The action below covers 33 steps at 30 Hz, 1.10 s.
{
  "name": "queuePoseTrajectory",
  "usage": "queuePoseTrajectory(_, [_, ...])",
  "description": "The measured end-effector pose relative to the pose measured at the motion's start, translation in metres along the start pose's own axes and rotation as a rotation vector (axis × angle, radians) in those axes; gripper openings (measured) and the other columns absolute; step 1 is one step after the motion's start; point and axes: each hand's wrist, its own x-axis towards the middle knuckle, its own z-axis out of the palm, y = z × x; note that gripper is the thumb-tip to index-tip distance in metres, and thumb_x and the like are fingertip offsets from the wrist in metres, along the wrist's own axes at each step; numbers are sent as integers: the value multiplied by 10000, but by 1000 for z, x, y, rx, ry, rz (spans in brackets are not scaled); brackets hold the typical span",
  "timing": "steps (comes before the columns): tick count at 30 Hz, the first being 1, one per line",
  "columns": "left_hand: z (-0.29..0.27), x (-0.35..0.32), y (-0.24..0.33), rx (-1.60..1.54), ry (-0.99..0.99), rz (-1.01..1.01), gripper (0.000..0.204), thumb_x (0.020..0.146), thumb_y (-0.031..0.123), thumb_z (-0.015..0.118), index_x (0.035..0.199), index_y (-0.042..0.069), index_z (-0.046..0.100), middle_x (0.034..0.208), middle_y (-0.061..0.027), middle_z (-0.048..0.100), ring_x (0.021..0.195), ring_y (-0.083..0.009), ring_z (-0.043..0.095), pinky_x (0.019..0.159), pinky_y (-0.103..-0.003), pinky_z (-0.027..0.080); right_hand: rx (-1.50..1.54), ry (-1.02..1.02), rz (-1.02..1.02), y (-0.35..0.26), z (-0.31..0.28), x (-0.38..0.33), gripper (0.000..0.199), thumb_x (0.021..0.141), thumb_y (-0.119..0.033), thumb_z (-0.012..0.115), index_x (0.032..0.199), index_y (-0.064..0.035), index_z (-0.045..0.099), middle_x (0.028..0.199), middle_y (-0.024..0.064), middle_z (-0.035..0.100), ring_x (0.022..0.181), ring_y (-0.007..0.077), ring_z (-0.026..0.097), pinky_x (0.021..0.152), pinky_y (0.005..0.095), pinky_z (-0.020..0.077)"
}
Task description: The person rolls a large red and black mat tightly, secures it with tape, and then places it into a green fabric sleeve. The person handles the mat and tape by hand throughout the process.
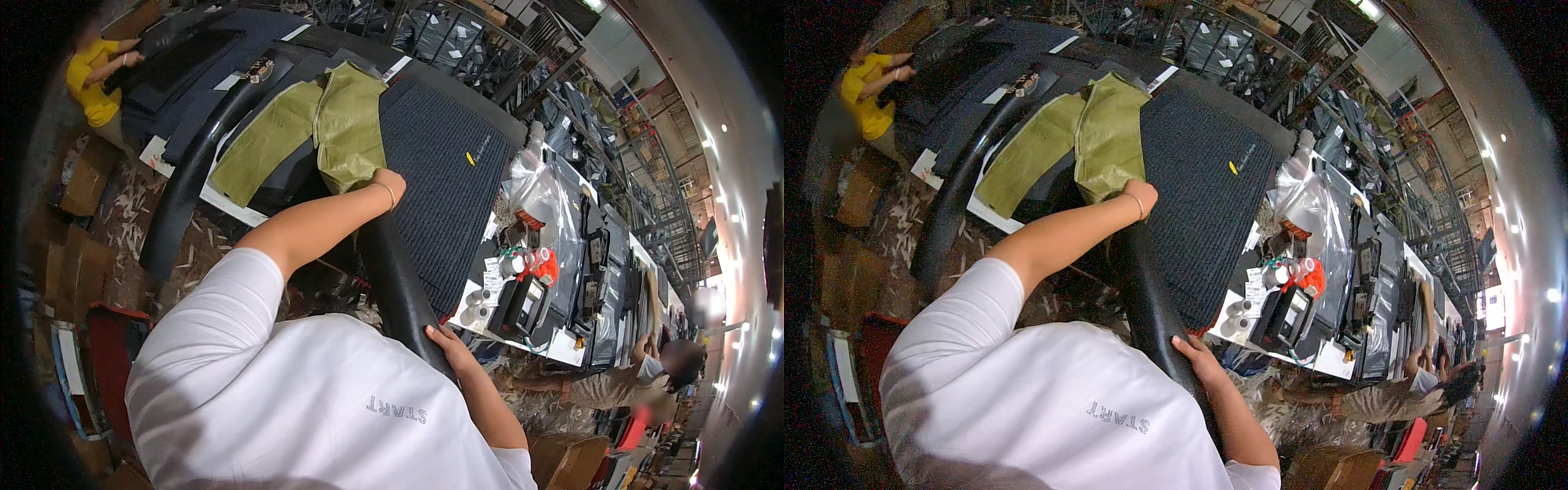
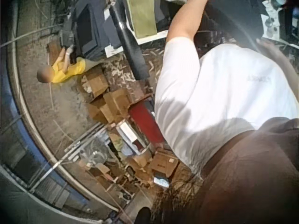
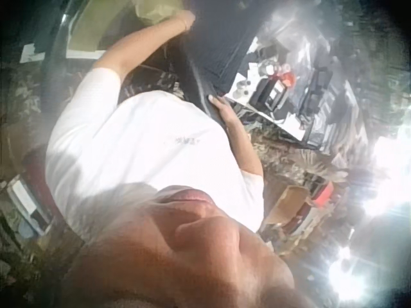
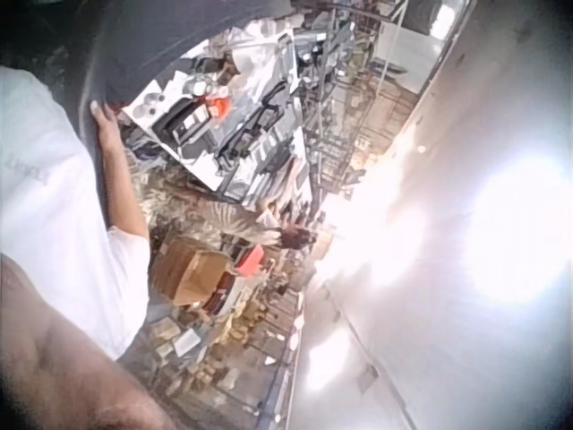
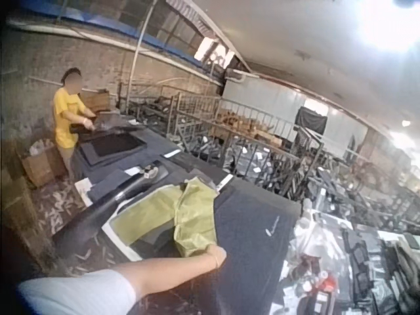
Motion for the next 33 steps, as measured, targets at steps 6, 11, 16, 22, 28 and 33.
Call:
queuePoseTrajectory(6, [-12, -113, 70, -15, 718, 833, 28, 826, 109, 640, 809, 106, 662, 850, -74, 629, 798, -235, 666, 655, -383, 554, 101, 56, -1, 30, -18, 10, 616, 992, -463, 665, 1409, -21, 566, 1098, 100, 728, 849, 170, 719, 768, 309, 569])
queuePoseTrajectory(11, [-10, -171, 31, -64, 769, 282, 551, 854, 58, 657, 1391, 99, 540, 1098, -102, 550, 978, -287, 611, 796, -426, 530, 197, 31, 15, 40, -21, 19, 580, 982, -487, 669, 1343, -35, 620, 1047, 103, 738, 792, 191, 719, 722, 327, 573])
queuePoseTrajectory(16, [52, -135, 1, -626, 71, -391, 660, 903, 60, 709, 1451, 38, 342, 1450, -220, 343, 1092, -442, 618, 787, -513, 578, 240, 44, 57, 47, -19, 18, 620, 959, -531, 688, 1321, -31, 634, 995, 107, 736, 731, 192, 697, 674, 324, 551])
queuePoseTrajectory(22, [259, -149, 60, -253, 30, 425, 235, 812, 228, 623, 883, 84, 796, 963, -178, 767, 848, -372, 732, 765, -529, 573, 161, -2, 83, 25, -8, 21, 616, 950, -556, 685, 1257, -23, 667, 968, 98, 730, 718, 168, 685, 647, 307, 538])
queuePoseTrajectory(28, [69, -201, 43, -316, -247, 467, 380, 914, 267, 527, 794, -16, 750, 861, -257, 721, 806, -440, 697, 764, -551, 559, 210, 11, 50, 52, -21, 24, 607, 957, -551, 681, 1243, -16, 670, 985, 101, 727, 764, 160, 682, 702, 286, 535])
queuePoseTrajectory(33, [-22, -182, 10, -298, -246, 387, 535, 845, 513, 613, 752, 2, 738, 845, -239, 722, 776, -415, 698, 717, -520, 565, 160, 1, -30, 9, 1, 23, 585, 972, -514, 683, 1308, -38, 637, 1014, 70, 721, 781, 145, 683, 707, 282, 536])
